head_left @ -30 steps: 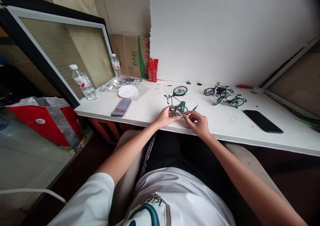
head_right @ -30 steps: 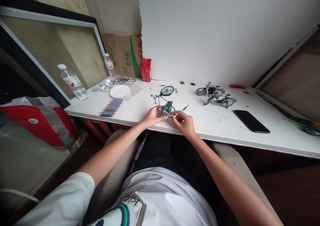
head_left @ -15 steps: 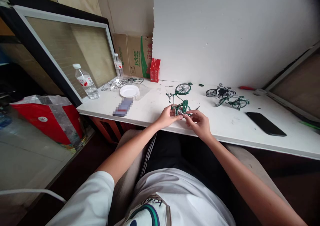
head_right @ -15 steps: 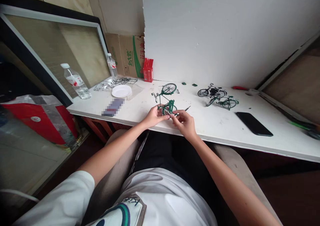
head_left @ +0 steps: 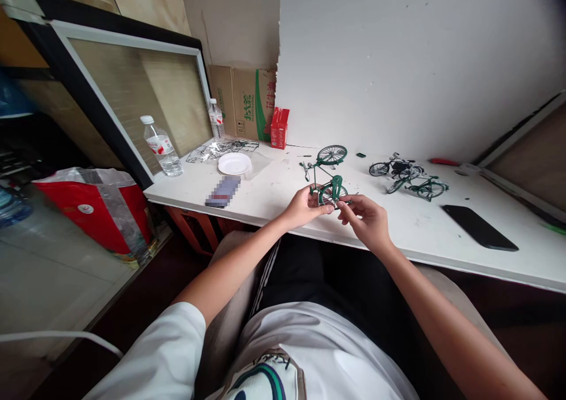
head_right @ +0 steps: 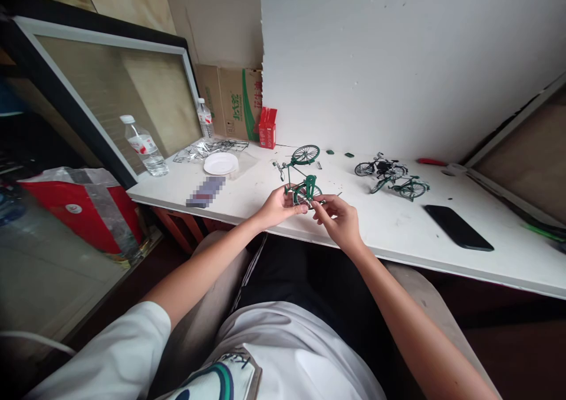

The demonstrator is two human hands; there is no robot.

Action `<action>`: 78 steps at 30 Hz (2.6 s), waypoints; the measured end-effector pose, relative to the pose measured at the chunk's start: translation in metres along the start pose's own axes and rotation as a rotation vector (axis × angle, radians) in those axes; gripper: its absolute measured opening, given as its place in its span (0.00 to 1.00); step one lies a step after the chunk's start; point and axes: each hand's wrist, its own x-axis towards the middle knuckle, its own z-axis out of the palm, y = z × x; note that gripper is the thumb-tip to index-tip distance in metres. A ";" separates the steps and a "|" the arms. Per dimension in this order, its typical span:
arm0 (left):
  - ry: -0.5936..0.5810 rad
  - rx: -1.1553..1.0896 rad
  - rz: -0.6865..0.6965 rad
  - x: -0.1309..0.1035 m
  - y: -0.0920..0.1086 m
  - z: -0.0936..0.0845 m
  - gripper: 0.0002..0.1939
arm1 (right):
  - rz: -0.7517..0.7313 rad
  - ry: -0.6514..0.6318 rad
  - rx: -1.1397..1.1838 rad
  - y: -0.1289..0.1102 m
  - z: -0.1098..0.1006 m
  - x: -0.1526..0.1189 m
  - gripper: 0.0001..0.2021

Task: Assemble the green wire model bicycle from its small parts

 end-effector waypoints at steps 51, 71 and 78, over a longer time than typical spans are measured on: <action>-0.034 0.107 0.032 -0.010 0.024 0.010 0.31 | -0.183 0.040 -0.269 -0.013 -0.015 0.004 0.12; -0.064 0.110 0.021 -0.010 0.023 0.009 0.30 | -0.202 0.028 -0.288 -0.017 -0.015 0.005 0.13; -0.051 0.124 0.033 -0.011 0.022 0.009 0.30 | -0.188 0.012 -0.271 -0.018 -0.015 0.005 0.14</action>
